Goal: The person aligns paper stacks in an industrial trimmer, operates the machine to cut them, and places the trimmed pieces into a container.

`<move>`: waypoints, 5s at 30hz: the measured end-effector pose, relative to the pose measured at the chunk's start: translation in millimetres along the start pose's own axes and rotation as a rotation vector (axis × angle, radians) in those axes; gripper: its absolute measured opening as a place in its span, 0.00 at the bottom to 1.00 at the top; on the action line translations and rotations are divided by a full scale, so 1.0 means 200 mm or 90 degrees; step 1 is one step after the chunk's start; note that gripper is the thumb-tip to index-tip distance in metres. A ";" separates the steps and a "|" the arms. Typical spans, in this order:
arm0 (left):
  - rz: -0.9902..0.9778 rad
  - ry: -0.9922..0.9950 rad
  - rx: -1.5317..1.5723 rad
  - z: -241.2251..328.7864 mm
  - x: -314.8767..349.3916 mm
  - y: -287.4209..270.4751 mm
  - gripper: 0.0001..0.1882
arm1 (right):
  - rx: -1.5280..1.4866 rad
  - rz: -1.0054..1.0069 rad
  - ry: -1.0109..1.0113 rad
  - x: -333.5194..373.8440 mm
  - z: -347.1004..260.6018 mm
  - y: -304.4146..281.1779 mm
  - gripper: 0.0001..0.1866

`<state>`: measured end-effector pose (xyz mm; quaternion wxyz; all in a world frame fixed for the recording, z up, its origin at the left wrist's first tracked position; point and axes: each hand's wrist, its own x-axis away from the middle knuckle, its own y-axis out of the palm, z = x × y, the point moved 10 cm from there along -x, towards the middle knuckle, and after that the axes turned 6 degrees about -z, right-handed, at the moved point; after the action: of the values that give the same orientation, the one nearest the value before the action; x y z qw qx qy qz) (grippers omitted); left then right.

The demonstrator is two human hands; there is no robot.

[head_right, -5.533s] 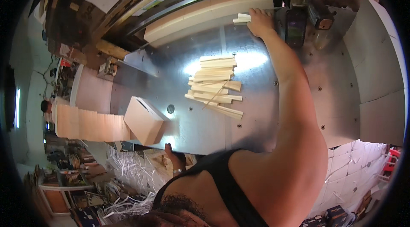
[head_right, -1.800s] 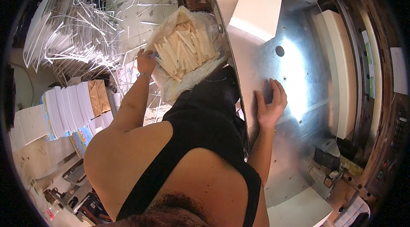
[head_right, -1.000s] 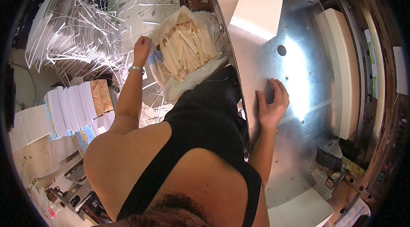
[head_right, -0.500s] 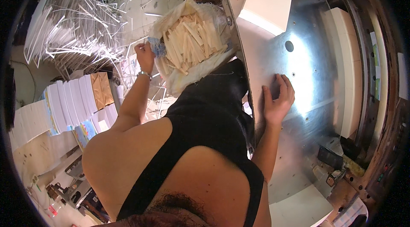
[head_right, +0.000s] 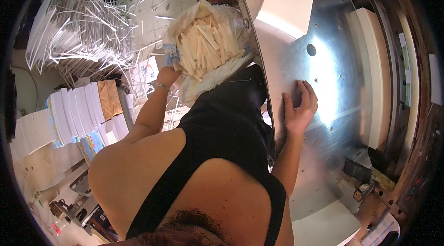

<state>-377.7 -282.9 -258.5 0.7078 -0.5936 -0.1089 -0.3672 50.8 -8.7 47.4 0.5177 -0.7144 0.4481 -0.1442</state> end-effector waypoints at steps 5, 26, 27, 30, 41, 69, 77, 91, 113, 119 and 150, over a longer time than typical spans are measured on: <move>-0.013 0.061 0.084 -0.04 -0.08 0.11 0.26 | -0.003 -0.003 0.000 0.00 0.00 -0.01 0.29; 0.129 0.256 0.203 0.28 0.47 -0.13 0.19 | 0.018 -0.007 0.006 -0.01 0.00 0.00 0.27; 0.110 0.232 0.155 0.32 0.40 -0.12 0.21 | 0.021 -0.006 0.006 -0.02 -0.01 0.00 0.27; 0.132 0.229 0.059 0.46 0.35 -0.25 0.25 | 0.011 -0.009 0.025 -0.02 -0.03 -0.01 0.26; -0.162 0.257 0.271 1.26 -0.52 -0.19 0.40 | -0.317 -0.461 -0.217 -0.13 -0.77 1.02 0.35; -0.416 0.215 0.865 1.68 -0.65 -0.24 0.31 | -0.330 -0.393 -0.041 -0.25 -0.66 1.58 0.35; -0.210 0.388 0.555 1.58 -0.58 -0.48 0.34 | -0.599 -0.284 -0.027 -0.30 -0.50 1.51 0.55; 0.144 0.119 0.030 0.09 -0.09 -0.40 0.30 | -0.112 -0.555 0.144 -0.25 -0.42 1.77 0.43; 0.130 0.083 0.203 -0.20 -0.15 -0.29 0.24 | 0.070 -0.896 -0.097 0.12 -0.58 1.77 0.31; 0.080 0.113 0.086 -0.29 -0.09 -0.46 0.27 | 0.146 -0.947 -0.093 0.12 -0.59 1.77 0.30; 0.204 0.241 0.538 -0.06 -0.32 -0.96 0.16 | -0.457 -0.337 0.053 -0.02 -0.43 0.77 0.14</move>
<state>-551.3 -273.8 -152.6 0.9418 -0.1866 -0.0249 -0.2786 -83.6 -67.9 -48.7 0.1634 -0.9325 0.2923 -0.1356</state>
